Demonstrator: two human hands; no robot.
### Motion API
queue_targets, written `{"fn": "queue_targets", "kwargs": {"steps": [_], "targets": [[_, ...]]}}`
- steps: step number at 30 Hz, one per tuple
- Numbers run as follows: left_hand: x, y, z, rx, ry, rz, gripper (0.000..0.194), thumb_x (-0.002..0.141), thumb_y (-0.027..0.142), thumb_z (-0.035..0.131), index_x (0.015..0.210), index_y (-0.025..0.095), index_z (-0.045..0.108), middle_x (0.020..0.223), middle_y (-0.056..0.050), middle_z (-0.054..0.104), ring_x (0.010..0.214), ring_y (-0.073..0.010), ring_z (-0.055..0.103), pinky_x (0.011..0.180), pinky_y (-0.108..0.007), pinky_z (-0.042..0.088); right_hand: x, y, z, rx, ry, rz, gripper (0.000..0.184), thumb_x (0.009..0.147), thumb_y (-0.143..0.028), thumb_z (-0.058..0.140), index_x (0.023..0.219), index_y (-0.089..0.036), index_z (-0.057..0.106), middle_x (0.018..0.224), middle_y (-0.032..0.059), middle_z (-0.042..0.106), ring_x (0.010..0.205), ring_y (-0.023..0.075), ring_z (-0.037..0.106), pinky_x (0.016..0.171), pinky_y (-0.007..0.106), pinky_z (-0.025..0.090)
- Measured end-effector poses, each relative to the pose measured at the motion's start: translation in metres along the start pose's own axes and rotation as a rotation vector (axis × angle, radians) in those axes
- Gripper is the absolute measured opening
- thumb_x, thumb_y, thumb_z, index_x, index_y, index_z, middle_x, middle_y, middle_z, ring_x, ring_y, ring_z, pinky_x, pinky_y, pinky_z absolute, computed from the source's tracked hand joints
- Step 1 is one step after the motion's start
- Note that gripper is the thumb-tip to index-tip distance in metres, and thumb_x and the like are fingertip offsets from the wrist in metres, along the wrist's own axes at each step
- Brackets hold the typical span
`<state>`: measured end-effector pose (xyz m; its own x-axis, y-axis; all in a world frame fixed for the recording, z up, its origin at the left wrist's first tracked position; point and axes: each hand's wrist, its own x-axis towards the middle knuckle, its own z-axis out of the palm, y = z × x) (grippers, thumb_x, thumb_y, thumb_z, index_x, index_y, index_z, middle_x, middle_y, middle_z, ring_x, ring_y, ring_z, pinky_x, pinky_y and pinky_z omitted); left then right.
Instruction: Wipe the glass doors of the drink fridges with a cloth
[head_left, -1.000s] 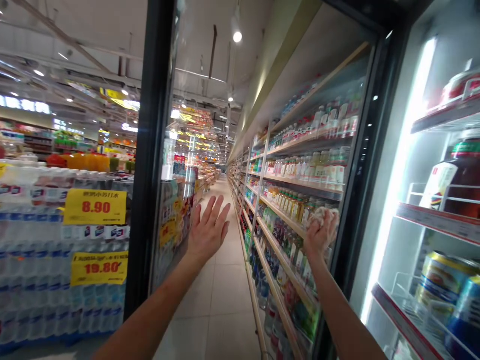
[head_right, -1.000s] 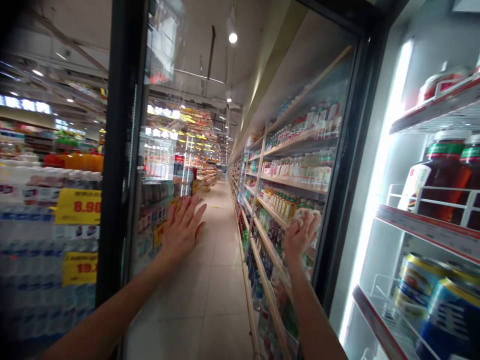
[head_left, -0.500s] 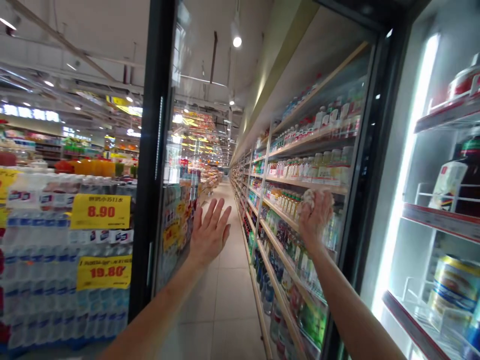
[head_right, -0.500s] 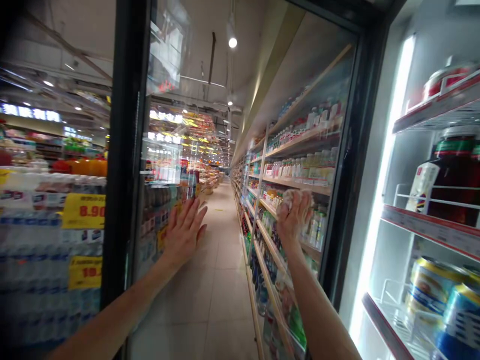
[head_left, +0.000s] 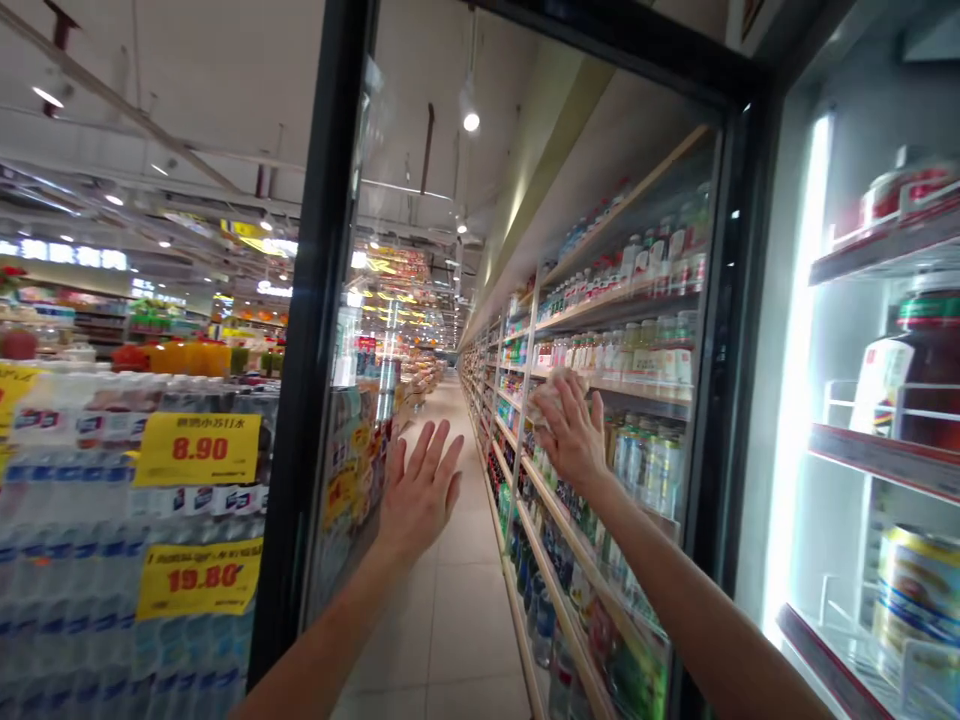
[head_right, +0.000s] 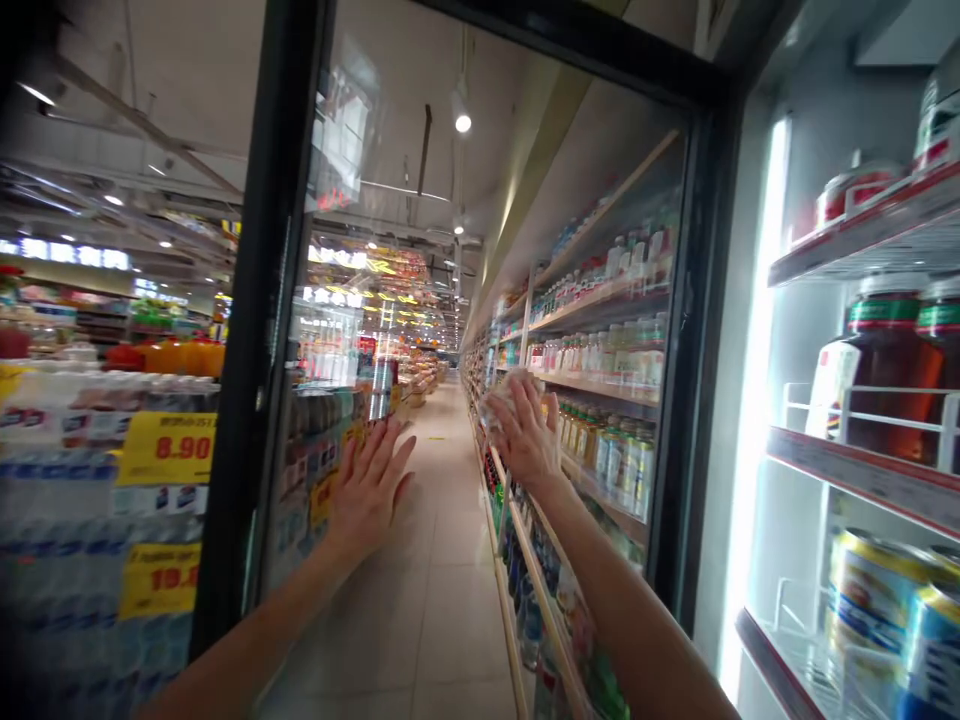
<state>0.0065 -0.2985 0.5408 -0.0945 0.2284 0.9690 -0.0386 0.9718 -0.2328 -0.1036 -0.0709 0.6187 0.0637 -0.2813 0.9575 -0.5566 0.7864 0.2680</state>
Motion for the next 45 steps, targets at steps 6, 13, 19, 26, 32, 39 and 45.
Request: {"fn": "queue_targets", "kwargs": {"steps": [6,13,19,26,32,39,45], "targets": [[0.002,0.000,0.001,-0.015,0.013,-0.003,0.062,0.085,0.024,0.048,0.139,0.026,0.020,0.138,-0.008,0.037,0.133,-0.0213,0.026,0.110,-0.045,0.016,0.018,0.058,-0.005,-0.035,0.258,0.685,0.050,0.086,-0.035,0.031,0.134,-0.022,0.033,0.143,0.0154,0.029,0.132,0.0284,0.025,0.099,0.058,0.022],[0.006,0.000,-0.004,-0.050,0.026,-0.010,0.055,0.084,0.025,0.049,0.136,0.027,0.029,0.136,-0.008,0.042,0.132,-0.0215,0.029,0.109,-0.045,0.017,0.023,0.013,0.002,0.000,0.051,0.081,0.042,0.087,-0.034,0.036,0.129,-0.029,0.040,0.144,0.0072,0.029,0.136,0.0214,0.018,0.105,0.051,0.019],[0.063,-0.029,-0.018,-0.013,0.053,-0.118,0.053,0.086,0.029,0.045,0.136,0.025,0.030,0.144,-0.009,0.027,0.134,-0.0259,0.021,0.109,-0.051,0.014,0.047,0.048,-0.011,-0.016,0.181,0.588,0.049,0.087,-0.036,0.032,0.135,-0.023,0.031,0.145,0.0144,0.025,0.134,0.0285,0.021,0.100,0.061,0.021],[0.082,-0.038,-0.021,0.020,0.082,-0.145,0.055,0.086,0.030,0.043,0.138,0.023,0.026,0.146,-0.009,0.021,0.136,-0.0254,0.016,0.109,-0.052,0.012,0.056,-0.004,-0.005,0.011,0.047,-0.001,0.045,0.086,-0.032,0.038,0.130,-0.030,0.038,0.145,0.0061,0.027,0.136,0.0222,0.017,0.106,0.052,0.018],[0.080,-0.038,-0.022,0.075,0.083,-0.132,0.054,0.086,0.030,0.043,0.137,0.021,0.028,0.145,-0.012,0.023,0.135,-0.0261,0.018,0.107,-0.052,0.015,0.085,0.007,-0.009,0.016,0.237,0.516,0.049,0.087,-0.034,0.032,0.135,-0.023,0.032,0.144,0.0138,0.026,0.134,0.0285,0.021,0.100,0.060,0.022],[0.080,-0.041,-0.022,0.050,0.114,-0.121,0.055,0.086,0.029,0.043,0.138,0.022,0.026,0.144,-0.011,0.026,0.135,-0.0255,0.019,0.108,-0.051,0.015,0.094,-0.049,-0.003,-0.001,0.052,-0.165,0.045,0.085,-0.032,0.039,0.130,-0.031,0.038,0.145,0.0038,0.027,0.136,0.0214,0.017,0.106,0.049,0.017],[0.079,-0.041,-0.023,0.065,0.103,-0.127,0.052,0.086,0.029,0.043,0.136,0.020,0.030,0.143,-0.012,0.029,0.135,-0.0263,0.019,0.107,-0.052,0.016,0.096,-0.028,-0.002,0.020,0.284,0.379,0.048,0.087,-0.032,0.032,0.134,-0.024,0.034,0.144,0.0132,0.027,0.134,0.0269,0.021,0.101,0.056,0.021]]}}
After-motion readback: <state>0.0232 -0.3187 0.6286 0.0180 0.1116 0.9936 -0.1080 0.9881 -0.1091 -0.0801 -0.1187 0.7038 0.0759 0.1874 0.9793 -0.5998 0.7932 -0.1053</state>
